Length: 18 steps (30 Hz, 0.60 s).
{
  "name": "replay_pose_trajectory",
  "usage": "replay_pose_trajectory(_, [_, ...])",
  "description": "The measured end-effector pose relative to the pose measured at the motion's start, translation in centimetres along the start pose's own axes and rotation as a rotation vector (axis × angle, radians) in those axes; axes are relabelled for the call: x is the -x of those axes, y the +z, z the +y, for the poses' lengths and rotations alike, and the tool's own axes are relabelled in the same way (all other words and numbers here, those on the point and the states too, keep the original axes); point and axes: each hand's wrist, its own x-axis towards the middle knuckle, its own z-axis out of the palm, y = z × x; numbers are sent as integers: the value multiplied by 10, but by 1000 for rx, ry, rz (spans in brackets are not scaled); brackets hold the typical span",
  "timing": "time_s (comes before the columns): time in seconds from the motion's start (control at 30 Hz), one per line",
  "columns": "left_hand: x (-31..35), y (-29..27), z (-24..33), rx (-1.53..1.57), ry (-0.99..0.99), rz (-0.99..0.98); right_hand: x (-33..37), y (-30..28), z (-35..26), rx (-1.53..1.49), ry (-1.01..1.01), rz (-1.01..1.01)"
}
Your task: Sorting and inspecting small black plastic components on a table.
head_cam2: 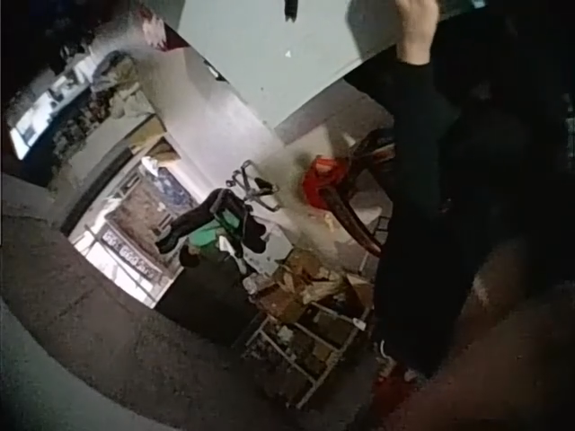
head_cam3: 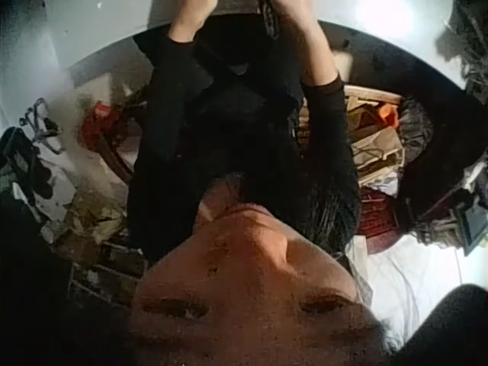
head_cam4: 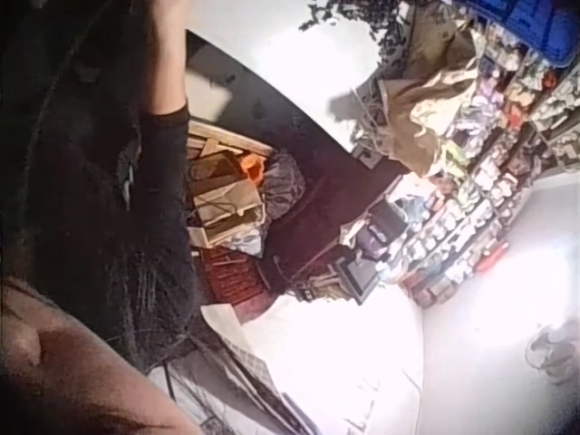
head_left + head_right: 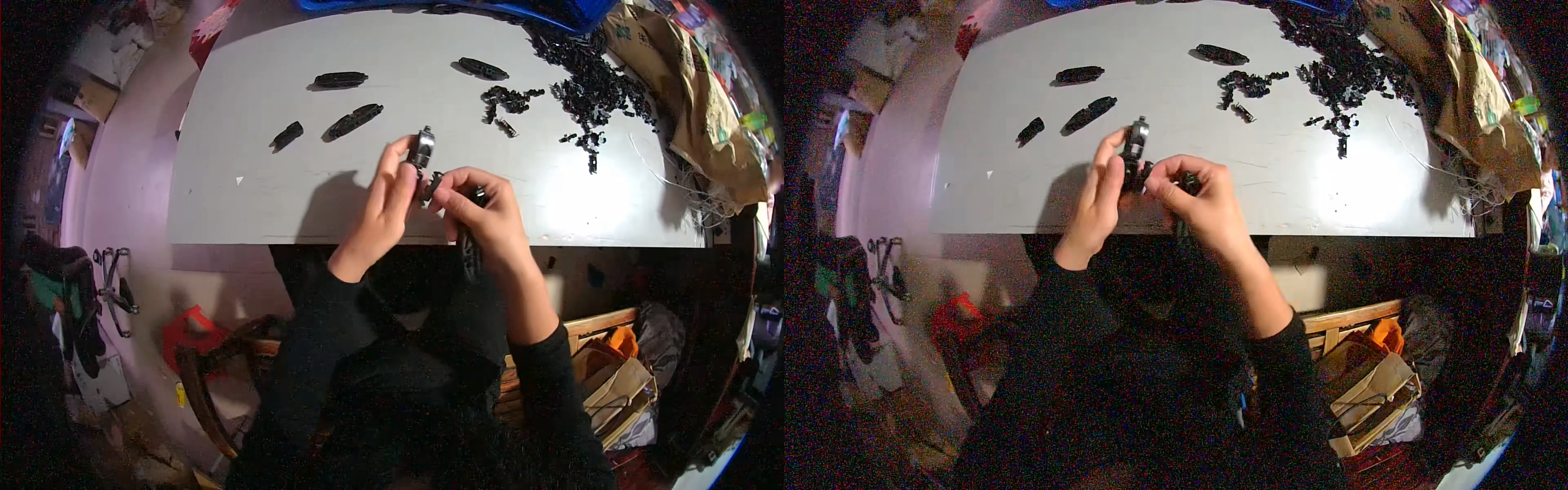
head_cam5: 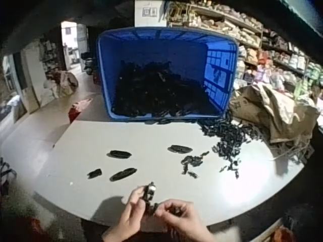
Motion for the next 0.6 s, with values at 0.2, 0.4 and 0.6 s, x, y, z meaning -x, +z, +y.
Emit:
replay_pose_trajectory(0.2, [11, 7, 5, -112, 29, -96, 8, 10, 4, -82, -111, 101])
replay_pose_trajectory(0.4, [30, 10, 7, -139, 65, -161, 14, 6, 3, -97, -7, 39])
replay_pose_trajectory(0.6, [53, -6, 6, -307, 115, -378, 49, 10, 27, -70, 133, -53])
